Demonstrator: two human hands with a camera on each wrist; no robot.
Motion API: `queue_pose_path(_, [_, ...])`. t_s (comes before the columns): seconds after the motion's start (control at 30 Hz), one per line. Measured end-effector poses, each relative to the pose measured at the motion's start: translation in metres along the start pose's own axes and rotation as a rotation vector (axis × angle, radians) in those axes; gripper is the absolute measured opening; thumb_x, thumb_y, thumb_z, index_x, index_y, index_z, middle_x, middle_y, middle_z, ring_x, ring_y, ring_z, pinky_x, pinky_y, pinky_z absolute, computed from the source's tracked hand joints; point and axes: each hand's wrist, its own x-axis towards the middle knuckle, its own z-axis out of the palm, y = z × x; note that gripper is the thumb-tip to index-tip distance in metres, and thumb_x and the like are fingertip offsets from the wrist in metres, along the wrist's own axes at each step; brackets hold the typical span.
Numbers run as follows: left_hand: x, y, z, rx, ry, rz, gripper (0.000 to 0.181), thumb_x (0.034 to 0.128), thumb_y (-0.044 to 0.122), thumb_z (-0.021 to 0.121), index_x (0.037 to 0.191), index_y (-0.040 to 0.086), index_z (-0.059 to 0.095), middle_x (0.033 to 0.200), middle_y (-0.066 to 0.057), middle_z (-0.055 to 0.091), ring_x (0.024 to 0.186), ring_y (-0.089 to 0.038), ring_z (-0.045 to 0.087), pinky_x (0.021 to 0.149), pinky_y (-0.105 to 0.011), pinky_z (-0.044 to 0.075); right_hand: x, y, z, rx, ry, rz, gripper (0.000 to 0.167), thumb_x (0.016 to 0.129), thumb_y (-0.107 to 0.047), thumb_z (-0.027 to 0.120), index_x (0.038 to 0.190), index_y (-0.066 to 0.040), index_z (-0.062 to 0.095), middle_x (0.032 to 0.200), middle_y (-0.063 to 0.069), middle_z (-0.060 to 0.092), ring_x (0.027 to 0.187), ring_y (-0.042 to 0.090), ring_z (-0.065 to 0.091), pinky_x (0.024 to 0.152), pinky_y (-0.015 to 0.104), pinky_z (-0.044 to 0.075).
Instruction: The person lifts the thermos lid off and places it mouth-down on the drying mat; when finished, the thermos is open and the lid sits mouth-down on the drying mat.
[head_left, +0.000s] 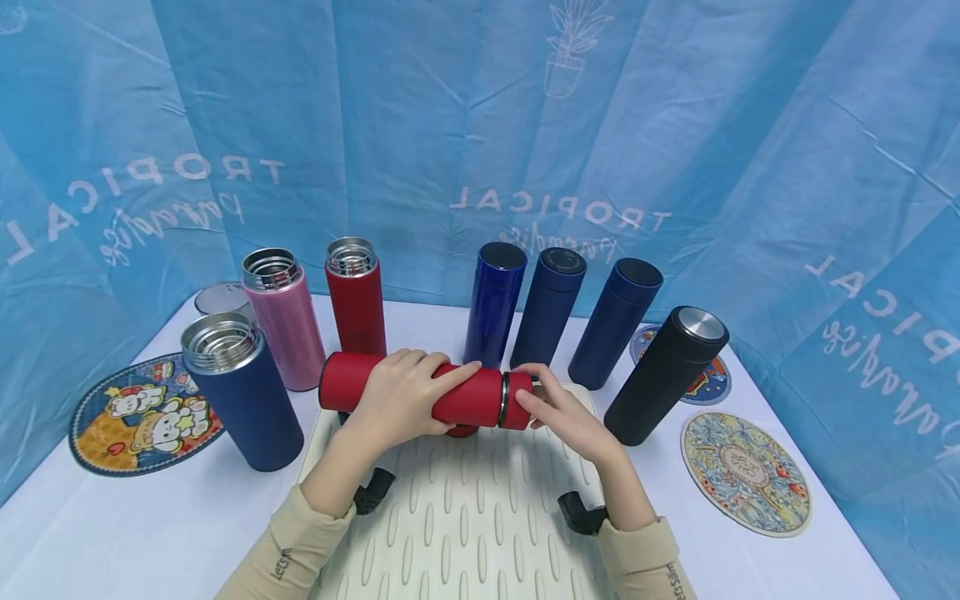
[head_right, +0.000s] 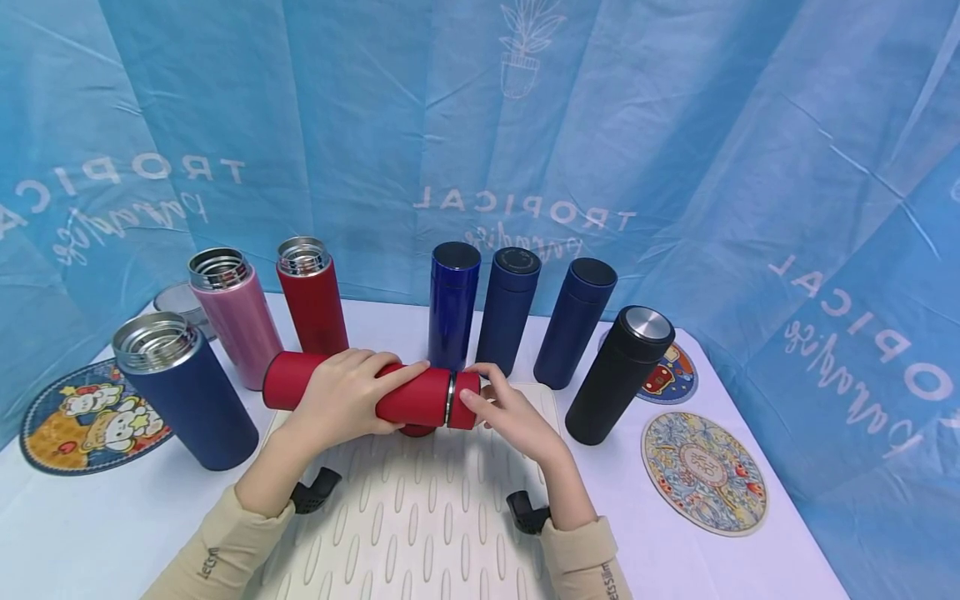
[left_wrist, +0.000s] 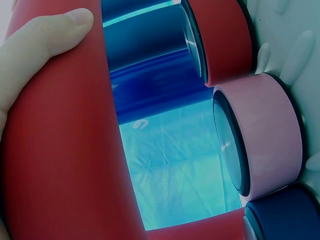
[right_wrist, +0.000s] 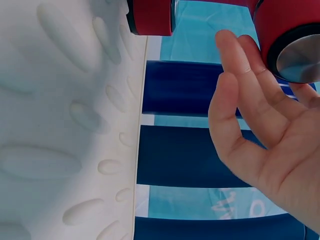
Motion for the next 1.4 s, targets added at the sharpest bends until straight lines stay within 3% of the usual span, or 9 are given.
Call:
queue_pose_path(0.27, [-0.0007,-0.0004,-0.0014,-0.015,0.003,-0.009,0.078,0.0543,0.046,0.084,0.125,0.025,0.057,0.098,-0.007,0.064,0.084,-0.026,0.062,0.076,-0.042,0.053,-0.002,0.0004,0.0001,0.101,-0.025,-0.059,0.055,0.087,-0.027,0.061,0.132,-0.02,0.031,0.127,0.015,0.042,0.107,0.032,0.054,0.086,0.045,0.05])
queue_pose_path(0.37, [-0.0009,-0.0008,-0.0016,-0.013,0.008,-0.009,0.078,0.0544,0.046,0.084,0.125,0.025,0.057,0.097,-0.007,0.064,0.083,-0.026,0.062,0.076,-0.042,0.053,-0.0014,-0.0003,0.0015,0.086,-0.009,-0.107,0.06,0.082,-0.018,0.068,0.13,-0.019,0.032,0.126,0.013,0.041,0.107,0.031,0.053,0.085,0.039,0.05])
queue_pose_path(0.5, [-0.0009,-0.0012,-0.0012,-0.009,0.013,-0.008,0.077,0.0549,0.046,0.083,0.125,0.026,0.058,0.096,-0.006,0.064,0.082,-0.025,0.062,0.076,-0.041,0.053,-0.001,-0.0007,0.0029,0.044,0.019,-0.194,0.066,0.075,-0.005,0.074,0.126,-0.012,0.033,0.127,0.012,0.04,0.109,0.031,0.049,0.086,0.042,0.049])
queue_pose_path(0.8, [-0.0004,-0.0012,-0.0005,-0.032,0.026,-0.015,0.076,0.0555,0.047,0.082,0.124,0.025,0.058,0.095,-0.006,0.065,0.08,-0.025,0.063,0.075,-0.041,0.053,-0.0021,-0.0012,0.004,0.014,0.048,-0.378,0.067,0.065,0.013,0.073,0.119,-0.006,0.037,0.128,0.011,0.036,0.12,0.03,0.037,0.093,0.048,0.044])
queue_pose_path(1.1, [-0.0006,-0.0014,-0.0011,-0.105,0.04,-0.049,0.076,0.055,0.048,0.082,0.123,0.024,0.059,0.093,-0.005,0.064,0.077,-0.022,0.063,0.071,-0.039,0.054,-0.0038,-0.0001,0.0028,-0.061,0.115,-0.502,0.059,0.065,0.019,0.069,0.111,-0.009,0.044,0.132,0.014,0.033,0.123,0.029,0.032,0.095,0.034,0.045])
queue_pose_path(1.4, [-0.0025,-0.0067,-0.0029,-0.143,0.036,-0.09,0.076,0.0551,0.048,0.082,0.124,0.024,0.059,0.093,-0.005,0.064,0.075,-0.021,0.063,0.066,-0.037,0.054,-0.0068,-0.0027,-0.0043,-0.069,0.192,-0.502,0.056,0.066,0.021,0.066,0.109,-0.009,0.047,0.133,0.013,0.032,0.124,0.026,0.03,0.093,0.026,0.044])
